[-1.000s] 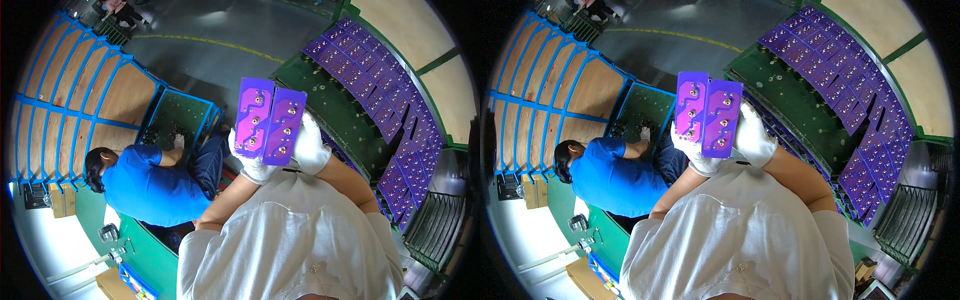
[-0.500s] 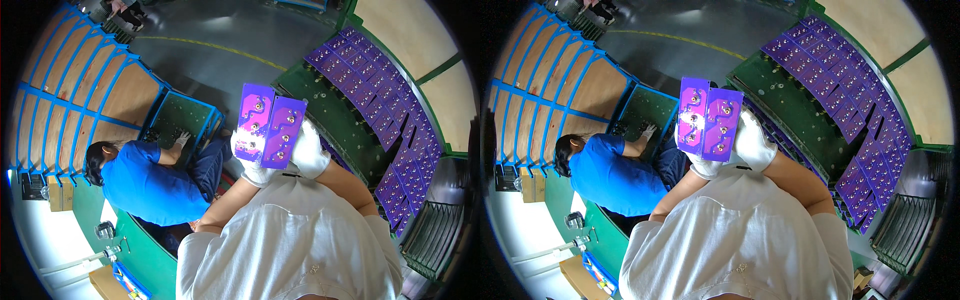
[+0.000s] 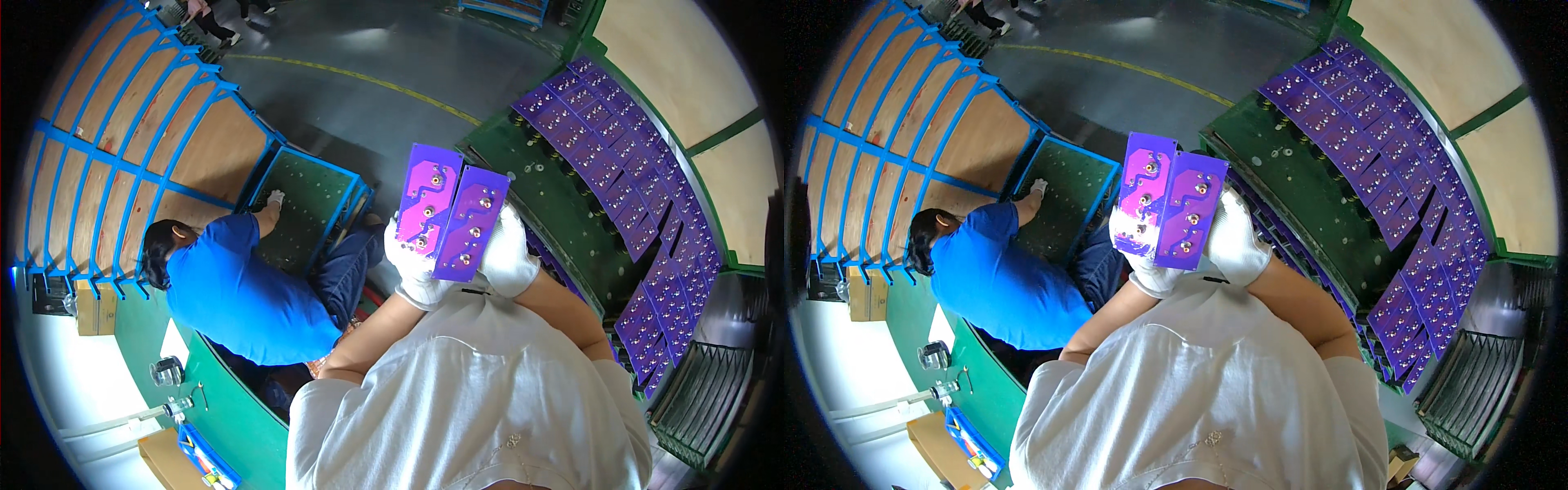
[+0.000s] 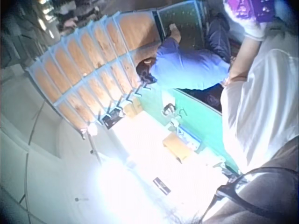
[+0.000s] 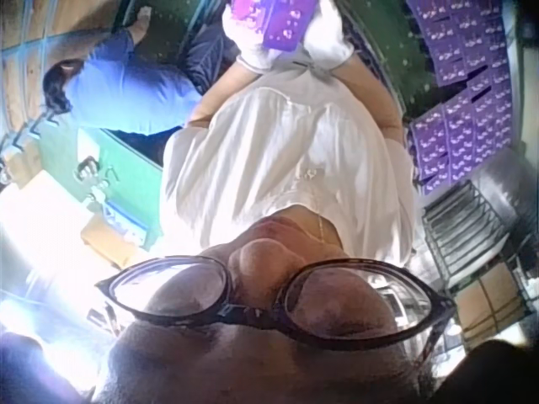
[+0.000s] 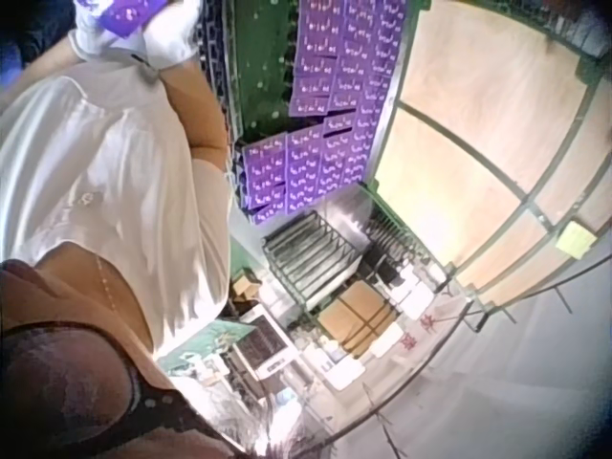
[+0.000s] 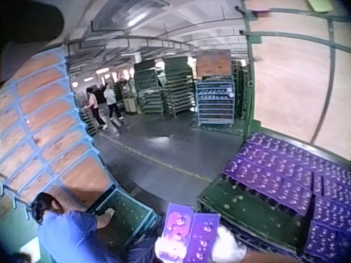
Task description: The person picks up purple circuit boards from a green tray and places them into a blue rack. The person handles the boards one by one or in small groups, transferring them between the two containers in a repetitive manner.
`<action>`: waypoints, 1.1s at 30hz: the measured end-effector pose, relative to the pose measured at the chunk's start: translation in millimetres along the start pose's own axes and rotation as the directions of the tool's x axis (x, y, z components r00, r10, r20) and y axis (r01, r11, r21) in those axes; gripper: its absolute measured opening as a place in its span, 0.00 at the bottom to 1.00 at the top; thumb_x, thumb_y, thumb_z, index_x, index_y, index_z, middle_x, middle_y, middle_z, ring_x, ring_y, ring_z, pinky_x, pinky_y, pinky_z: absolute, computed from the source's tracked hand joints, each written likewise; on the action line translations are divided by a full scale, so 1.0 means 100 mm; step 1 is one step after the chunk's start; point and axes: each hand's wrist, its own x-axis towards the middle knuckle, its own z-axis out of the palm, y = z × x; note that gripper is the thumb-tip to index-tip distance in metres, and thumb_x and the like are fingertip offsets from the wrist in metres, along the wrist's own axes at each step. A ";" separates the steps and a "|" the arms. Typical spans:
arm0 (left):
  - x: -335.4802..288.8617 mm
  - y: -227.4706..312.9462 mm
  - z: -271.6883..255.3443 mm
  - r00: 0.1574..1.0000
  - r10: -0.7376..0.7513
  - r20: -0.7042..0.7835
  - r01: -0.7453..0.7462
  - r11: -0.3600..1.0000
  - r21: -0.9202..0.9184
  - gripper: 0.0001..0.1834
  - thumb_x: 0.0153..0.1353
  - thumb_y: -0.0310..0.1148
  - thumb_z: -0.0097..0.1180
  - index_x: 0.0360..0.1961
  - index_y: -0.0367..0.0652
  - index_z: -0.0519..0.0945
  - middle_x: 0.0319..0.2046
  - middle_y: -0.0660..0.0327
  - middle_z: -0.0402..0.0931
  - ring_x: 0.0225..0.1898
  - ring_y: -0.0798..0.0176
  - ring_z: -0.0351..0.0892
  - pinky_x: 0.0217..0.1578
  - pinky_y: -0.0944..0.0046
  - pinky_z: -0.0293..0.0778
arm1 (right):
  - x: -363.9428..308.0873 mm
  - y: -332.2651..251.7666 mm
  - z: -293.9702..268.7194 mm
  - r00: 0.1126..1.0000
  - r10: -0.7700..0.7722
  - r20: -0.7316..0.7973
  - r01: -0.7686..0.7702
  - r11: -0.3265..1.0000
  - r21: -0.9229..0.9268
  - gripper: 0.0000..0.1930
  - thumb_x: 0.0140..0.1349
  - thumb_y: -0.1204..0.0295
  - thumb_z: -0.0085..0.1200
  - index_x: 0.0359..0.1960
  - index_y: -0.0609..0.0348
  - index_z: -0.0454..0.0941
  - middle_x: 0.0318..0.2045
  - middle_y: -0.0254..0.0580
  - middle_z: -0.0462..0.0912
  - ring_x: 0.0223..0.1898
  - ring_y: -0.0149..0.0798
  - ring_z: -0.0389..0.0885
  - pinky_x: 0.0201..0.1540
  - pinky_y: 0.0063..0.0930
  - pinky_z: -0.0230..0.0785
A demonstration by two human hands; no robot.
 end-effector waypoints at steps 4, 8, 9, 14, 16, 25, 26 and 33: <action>0.04 0.03 0.08 0.999 0.049 -0.016 -0.046 0.990 0.136 0.21 0.61 0.35 0.51 0.53 0.40 0.66 0.47 0.58 0.74 0.45 0.63 0.76 0.48 0.59 0.74 | 0.06 0.01 -0.17 0.990 0.020 0.143 -0.035 0.994 0.101 0.24 0.69 0.55 0.29 0.58 0.57 0.64 0.57 0.46 0.69 0.57 0.45 0.69 0.60 0.44 0.62; 0.08 0.05 0.02 0.997 0.078 -0.027 -0.074 0.989 0.129 0.19 0.62 0.34 0.48 0.53 0.40 0.66 0.46 0.58 0.74 0.44 0.64 0.76 0.47 0.60 0.75 | 0.11 0.03 -0.12 0.947 0.067 0.315 -0.145 0.962 0.230 0.26 0.69 0.54 0.27 0.60 0.56 0.62 0.58 0.47 0.68 0.59 0.47 0.67 0.61 0.46 0.60; 0.09 0.07 0.00 0.997 0.072 -0.015 -0.070 0.989 0.128 0.19 0.62 0.35 0.48 0.53 0.40 0.66 0.46 0.58 0.74 0.44 0.64 0.76 0.46 0.60 0.75 | 0.11 0.03 -0.10 0.953 0.072 0.293 -0.141 0.965 0.221 0.26 0.69 0.54 0.27 0.60 0.56 0.62 0.58 0.48 0.67 0.59 0.47 0.67 0.61 0.45 0.60; 0.13 0.14 -0.13 1.000 -0.016 -0.009 0.017 0.995 0.095 0.19 0.63 0.37 0.46 0.54 0.41 0.66 0.48 0.58 0.73 0.46 0.62 0.76 0.47 0.60 0.74 | 0.18 0.08 -0.18 0.968 0.031 0.247 -0.084 0.975 0.206 0.26 0.69 0.54 0.26 0.61 0.56 0.61 0.59 0.48 0.66 0.59 0.46 0.66 0.61 0.45 0.60; 0.15 0.16 -0.18 0.998 -0.053 -0.024 0.055 0.996 0.066 0.19 0.64 0.38 0.45 0.53 0.41 0.66 0.48 0.58 0.73 0.47 0.61 0.76 0.47 0.59 0.74 | 0.21 0.09 -0.16 0.970 0.037 0.241 -0.084 0.979 0.185 0.25 0.69 0.55 0.26 0.60 0.55 0.62 0.59 0.48 0.66 0.59 0.45 0.66 0.61 0.44 0.61; 0.47 0.40 -0.55 0.857 0.238 0.457 -0.428 -0.165 0.889 0.24 0.47 0.34 0.63 0.48 0.41 0.73 0.41 0.53 0.76 0.41 0.52 0.78 0.41 0.58 0.73 | 0.48 0.22 -0.14 1.000 -0.013 -0.003 0.012 0.989 -0.145 0.26 0.68 0.53 0.35 0.60 0.56 0.61 0.59 0.42 0.66 0.59 0.41 0.64 0.63 0.39 0.55; 0.57 0.48 -0.59 0.768 0.174 0.616 -0.521 -0.389 0.760 0.27 0.44 0.34 0.66 0.47 0.41 0.74 0.41 0.52 0.76 0.42 0.51 0.77 0.41 0.57 0.72 | 0.52 0.21 -0.31 0.997 0.019 0.078 -0.004 0.981 -0.193 0.26 0.68 0.52 0.36 0.61 0.56 0.60 0.59 0.42 0.65 0.60 0.42 0.64 0.63 0.40 0.54; 0.79 0.75 -1.70 0.751 0.420 0.510 -0.134 -0.658 0.741 0.27 0.48 0.41 0.65 0.48 0.43 0.72 0.47 0.48 0.64 0.48 0.49 0.68 0.49 0.55 0.65 | 0.26 0.17 -1.12 0.997 0.077 -0.004 -0.075 0.953 -0.293 0.34 0.66 0.47 0.33 0.64 0.62 0.53 0.65 0.49 0.56 0.65 0.49 0.56 0.67 0.44 0.46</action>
